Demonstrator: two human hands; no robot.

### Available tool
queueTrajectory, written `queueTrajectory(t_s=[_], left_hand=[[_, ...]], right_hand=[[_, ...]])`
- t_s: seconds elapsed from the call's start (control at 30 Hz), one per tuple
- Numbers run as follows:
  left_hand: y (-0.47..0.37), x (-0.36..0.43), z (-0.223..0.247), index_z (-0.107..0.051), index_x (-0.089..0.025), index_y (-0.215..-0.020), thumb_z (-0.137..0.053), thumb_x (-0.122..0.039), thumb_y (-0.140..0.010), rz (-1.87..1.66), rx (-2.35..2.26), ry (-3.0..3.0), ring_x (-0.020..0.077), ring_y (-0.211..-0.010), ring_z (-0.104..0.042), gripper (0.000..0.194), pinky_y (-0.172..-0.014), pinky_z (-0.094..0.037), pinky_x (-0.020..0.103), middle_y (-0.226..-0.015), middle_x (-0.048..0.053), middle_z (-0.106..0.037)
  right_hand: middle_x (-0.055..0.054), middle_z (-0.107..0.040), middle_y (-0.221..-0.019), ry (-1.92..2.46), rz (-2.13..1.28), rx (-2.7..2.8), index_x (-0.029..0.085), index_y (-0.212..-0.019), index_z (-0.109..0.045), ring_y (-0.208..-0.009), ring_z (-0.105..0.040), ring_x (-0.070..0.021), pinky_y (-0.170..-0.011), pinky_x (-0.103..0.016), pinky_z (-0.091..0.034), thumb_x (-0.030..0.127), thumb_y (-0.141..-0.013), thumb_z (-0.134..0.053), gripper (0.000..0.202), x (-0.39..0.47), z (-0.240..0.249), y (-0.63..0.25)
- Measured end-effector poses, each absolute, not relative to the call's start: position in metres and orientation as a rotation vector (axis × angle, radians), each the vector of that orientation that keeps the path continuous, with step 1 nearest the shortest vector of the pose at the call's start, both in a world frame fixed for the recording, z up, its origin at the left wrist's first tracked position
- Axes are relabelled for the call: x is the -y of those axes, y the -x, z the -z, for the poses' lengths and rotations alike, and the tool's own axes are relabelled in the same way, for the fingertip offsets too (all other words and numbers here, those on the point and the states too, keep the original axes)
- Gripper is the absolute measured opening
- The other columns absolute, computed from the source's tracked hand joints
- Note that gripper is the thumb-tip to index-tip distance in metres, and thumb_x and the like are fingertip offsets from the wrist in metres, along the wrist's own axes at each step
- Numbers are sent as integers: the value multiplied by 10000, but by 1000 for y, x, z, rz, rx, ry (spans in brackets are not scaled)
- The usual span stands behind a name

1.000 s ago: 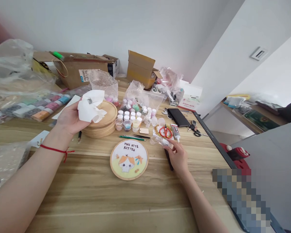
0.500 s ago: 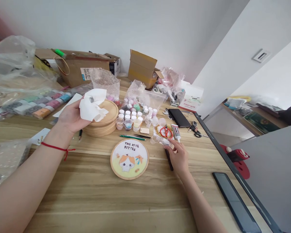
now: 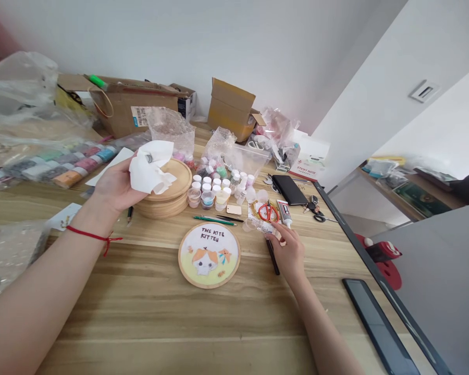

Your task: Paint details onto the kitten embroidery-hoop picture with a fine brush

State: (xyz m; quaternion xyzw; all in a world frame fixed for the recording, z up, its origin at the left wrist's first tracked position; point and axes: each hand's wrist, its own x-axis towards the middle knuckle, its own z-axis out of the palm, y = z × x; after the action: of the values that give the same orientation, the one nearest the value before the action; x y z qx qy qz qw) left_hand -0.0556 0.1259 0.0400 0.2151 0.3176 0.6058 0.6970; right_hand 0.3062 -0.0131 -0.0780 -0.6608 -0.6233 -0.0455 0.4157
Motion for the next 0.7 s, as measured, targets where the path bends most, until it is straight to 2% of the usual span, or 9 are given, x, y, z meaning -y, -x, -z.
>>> queueTrajectory(t_s=[0.33,0.7], left_hand=[[55,-123,-44,-518,-98,-1360,-297,-206,-1030,-1347,-717,-467,189,-693,-718,411,-646,-575,294,-833,57,-764],[62,-131,-33,-516,-133,-1363,-305,-244,-1034,-1314,-681,-542,204,-769,-734,407,-665,-604,339,-893,56,-769]], right_hand=[[-114,-729,-1111,1683,139,1588,203,-1108,-730,-774,-599,-238,-769,-418,-506,336,-879,-602,294,13,77,-307],[-92,-746,-1069,1665,225,1608,200,-1094,-733,-719,-595,-219,-739,-399,-511,325,-884,-614,273,11,79,-308]])
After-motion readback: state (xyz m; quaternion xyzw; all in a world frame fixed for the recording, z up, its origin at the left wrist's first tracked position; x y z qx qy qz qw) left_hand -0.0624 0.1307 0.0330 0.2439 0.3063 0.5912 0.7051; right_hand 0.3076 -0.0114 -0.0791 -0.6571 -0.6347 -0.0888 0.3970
